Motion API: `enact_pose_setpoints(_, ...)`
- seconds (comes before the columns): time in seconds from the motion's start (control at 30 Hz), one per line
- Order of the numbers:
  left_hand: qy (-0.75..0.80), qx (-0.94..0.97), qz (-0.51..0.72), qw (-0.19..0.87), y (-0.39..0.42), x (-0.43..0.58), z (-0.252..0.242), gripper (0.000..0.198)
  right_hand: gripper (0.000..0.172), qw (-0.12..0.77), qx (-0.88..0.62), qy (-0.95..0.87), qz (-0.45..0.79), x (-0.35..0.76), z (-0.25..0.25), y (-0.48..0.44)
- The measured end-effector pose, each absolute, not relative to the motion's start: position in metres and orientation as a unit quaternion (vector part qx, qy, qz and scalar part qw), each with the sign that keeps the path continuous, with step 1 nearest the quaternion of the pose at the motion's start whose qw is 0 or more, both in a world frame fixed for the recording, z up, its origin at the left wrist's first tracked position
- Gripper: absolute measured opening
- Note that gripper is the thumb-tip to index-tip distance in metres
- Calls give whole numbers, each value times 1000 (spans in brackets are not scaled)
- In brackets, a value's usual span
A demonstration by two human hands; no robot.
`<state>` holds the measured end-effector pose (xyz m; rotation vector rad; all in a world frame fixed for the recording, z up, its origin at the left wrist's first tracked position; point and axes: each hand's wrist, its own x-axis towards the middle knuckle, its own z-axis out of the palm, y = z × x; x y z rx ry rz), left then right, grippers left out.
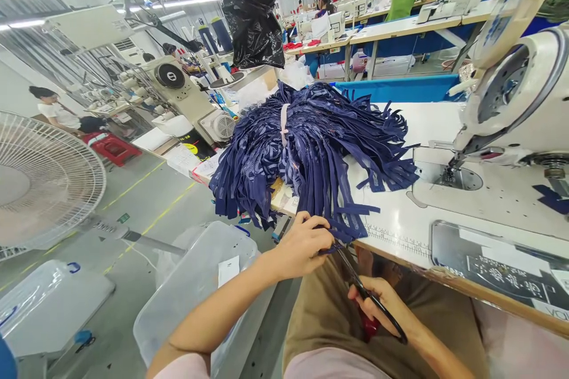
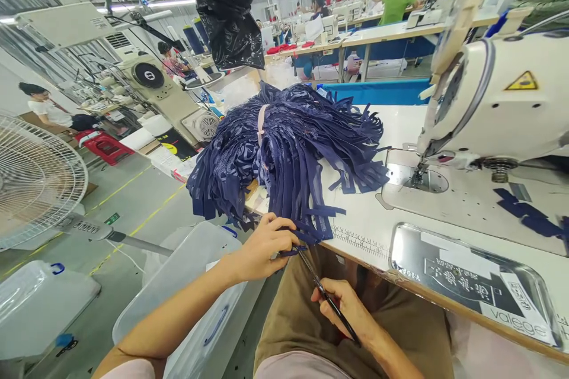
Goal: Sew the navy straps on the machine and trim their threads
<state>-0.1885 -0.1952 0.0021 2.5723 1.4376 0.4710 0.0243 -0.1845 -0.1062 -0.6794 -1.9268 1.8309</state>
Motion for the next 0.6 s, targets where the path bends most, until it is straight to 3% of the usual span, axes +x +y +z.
enact_pose_setpoints(0.13,479,859,168,74,-197,-189,3,16,63,198,-219,-662,689,24,-106,-187)
enact_pose_setpoints(0.33,490,835,233,94,-202,-194,10,22,68,177,-269,-691,647,24,-115,-192)
enact_pose_setpoints(0.5,524,816,227,92,-198,-190,10,16,62,238,-239,-738,584,21,-109,-180)
enact_pose_setpoints(0.6,545,805,221,80,-191,-186,5,32,60,259,-236,-757,551,18,-102,-173)
